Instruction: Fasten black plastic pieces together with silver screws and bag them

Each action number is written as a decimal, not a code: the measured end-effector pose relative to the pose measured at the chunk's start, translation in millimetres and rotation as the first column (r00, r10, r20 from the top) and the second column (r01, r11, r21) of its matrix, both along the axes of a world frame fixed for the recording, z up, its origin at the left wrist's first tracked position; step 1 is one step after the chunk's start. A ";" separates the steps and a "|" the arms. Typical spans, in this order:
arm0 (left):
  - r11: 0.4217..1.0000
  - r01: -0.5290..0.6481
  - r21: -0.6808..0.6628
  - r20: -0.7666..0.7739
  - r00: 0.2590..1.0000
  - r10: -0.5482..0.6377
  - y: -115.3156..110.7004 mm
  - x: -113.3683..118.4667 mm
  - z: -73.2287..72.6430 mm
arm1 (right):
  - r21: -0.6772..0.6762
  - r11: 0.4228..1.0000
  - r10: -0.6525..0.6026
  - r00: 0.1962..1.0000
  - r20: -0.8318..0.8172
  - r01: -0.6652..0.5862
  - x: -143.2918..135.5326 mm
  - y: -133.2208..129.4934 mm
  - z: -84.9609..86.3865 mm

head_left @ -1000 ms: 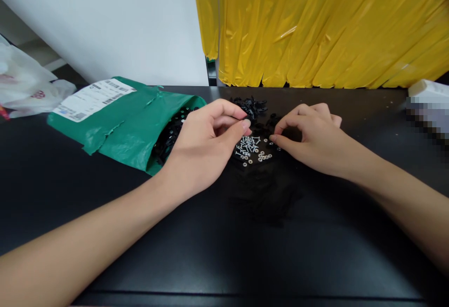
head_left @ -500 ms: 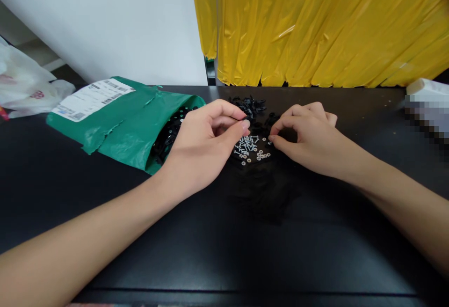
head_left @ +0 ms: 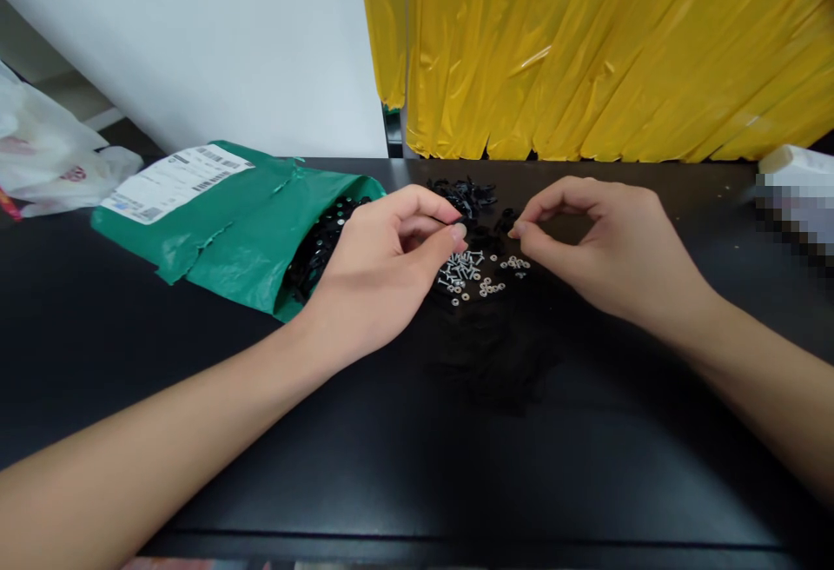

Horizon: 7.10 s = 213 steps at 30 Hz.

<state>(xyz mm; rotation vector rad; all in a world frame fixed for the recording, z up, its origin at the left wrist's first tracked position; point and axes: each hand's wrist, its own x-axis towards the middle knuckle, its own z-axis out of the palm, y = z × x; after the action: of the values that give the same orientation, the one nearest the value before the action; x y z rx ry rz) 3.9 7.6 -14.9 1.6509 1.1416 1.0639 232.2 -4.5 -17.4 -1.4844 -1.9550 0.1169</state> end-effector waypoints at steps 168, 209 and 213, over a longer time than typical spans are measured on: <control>0.959 0.199 -0.200 0.021 0.980 -0.199 -0.7 -17.7 20.6 | -0.554 0.791 0.297 0.955 -0.025 -0.260 27.3 -14.4 18.8; 0.964 0.209 0.164 -0.363 0.921 -0.138 -13.6 -4.6 7.6 | -0.212 0.905 0.176 0.780 -0.601 -0.368 -21.5 -32.8 -3.4; 0.982 0.151 0.111 -0.297 0.948 -0.112 -16.2 -3.9 7.2 | -0.237 0.925 0.133 0.837 -0.531 -0.298 -18.9 -31.9 -3.7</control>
<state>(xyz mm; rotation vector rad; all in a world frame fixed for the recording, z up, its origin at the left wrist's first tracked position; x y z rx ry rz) 0.1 -8.6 -7.7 2.0099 1.1444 0.8463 213.4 -36.4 -21.1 -1.2374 -1.7012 0.8709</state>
